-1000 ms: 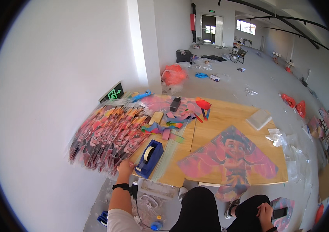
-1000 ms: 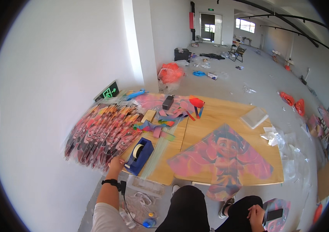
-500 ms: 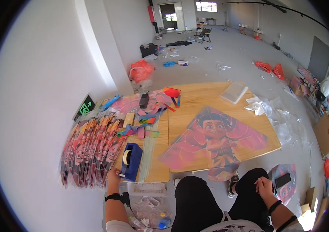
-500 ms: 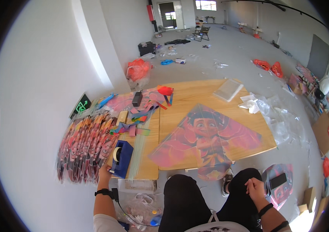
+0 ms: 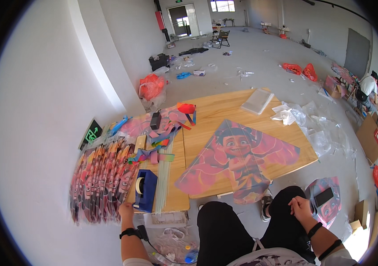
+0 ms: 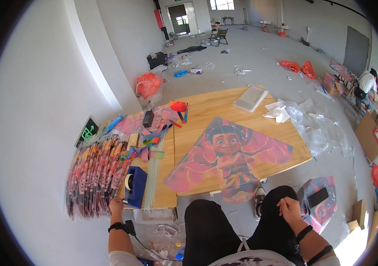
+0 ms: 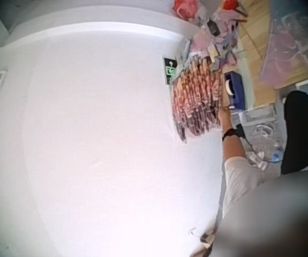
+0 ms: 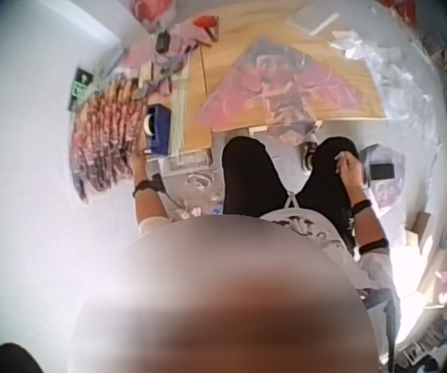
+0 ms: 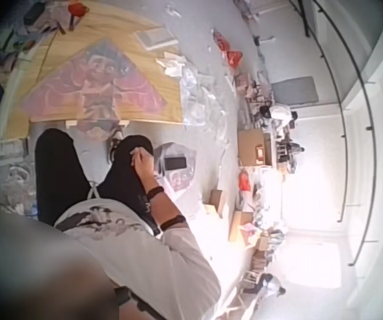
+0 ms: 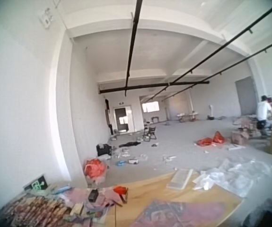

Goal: Assembling a kite by attaching poles, tape, and string to the printed sail.

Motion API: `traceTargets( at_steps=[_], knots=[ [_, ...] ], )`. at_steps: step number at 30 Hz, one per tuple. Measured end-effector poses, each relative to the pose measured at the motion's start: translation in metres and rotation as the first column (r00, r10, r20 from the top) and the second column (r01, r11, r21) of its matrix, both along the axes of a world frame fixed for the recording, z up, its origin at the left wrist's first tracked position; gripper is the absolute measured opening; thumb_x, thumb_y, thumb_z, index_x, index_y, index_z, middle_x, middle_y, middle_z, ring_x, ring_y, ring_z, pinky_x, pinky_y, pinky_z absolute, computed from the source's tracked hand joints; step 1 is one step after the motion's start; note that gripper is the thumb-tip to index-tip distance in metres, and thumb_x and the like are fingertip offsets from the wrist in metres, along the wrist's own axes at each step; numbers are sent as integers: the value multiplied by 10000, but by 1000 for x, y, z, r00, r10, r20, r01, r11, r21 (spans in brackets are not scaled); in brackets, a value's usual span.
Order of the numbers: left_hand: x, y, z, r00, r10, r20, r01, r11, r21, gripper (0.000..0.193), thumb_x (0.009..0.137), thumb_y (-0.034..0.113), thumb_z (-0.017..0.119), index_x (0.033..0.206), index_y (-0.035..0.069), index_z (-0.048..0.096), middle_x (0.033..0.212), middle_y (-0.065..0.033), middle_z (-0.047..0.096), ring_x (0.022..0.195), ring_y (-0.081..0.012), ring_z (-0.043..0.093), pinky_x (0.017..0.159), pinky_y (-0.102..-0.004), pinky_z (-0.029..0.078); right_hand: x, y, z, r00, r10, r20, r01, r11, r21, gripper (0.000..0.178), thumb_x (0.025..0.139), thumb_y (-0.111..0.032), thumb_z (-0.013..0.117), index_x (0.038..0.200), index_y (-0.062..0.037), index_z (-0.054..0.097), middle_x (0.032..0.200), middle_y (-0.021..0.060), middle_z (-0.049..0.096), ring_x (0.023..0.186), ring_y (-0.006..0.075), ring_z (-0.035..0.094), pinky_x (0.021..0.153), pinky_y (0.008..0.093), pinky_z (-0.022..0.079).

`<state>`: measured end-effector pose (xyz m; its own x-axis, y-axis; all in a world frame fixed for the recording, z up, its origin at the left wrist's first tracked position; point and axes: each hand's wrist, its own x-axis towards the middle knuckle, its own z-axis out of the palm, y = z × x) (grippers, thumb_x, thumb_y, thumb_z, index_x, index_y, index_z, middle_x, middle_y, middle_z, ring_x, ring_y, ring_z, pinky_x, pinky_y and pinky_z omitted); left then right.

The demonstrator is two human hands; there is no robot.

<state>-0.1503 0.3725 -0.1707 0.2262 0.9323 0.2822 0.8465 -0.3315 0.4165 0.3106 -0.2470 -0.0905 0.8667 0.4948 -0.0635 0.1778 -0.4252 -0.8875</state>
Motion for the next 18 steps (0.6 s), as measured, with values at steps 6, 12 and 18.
traceTargets(
  at_steps=[6,12,18],
  knots=[
    [-41,-42,25,984,0,177,18,995,-99,170,823,172,747,808,6,711,706,-107,693,665,-200,676,643,-331,514,1,-4,-4,1000,-6,-7,6,1000,26,308,1034,-159,508,793,-9,628,582,22,574,457,89,557,418,241,409],
    [-95,-138,46,893,144,426,-28,963,-267,93,905,98,685,880,9,679,712,-8,632,639,-82,553,590,-261,447,0,-8,4,999,-4,-37,5,999,37,282,1020,-150,528,811,-5,651,586,18,582,477,91,571,440,242,426],
    [-16,-277,103,662,79,745,425,780,-460,55,925,70,690,904,41,650,779,26,599,709,-42,518,672,-217,432,-3,2,13,969,247,-25,-247,969,-23,104,951,-103,650,917,-16,696,675,28,645,587,93,636,531,237,490]
  ],
)
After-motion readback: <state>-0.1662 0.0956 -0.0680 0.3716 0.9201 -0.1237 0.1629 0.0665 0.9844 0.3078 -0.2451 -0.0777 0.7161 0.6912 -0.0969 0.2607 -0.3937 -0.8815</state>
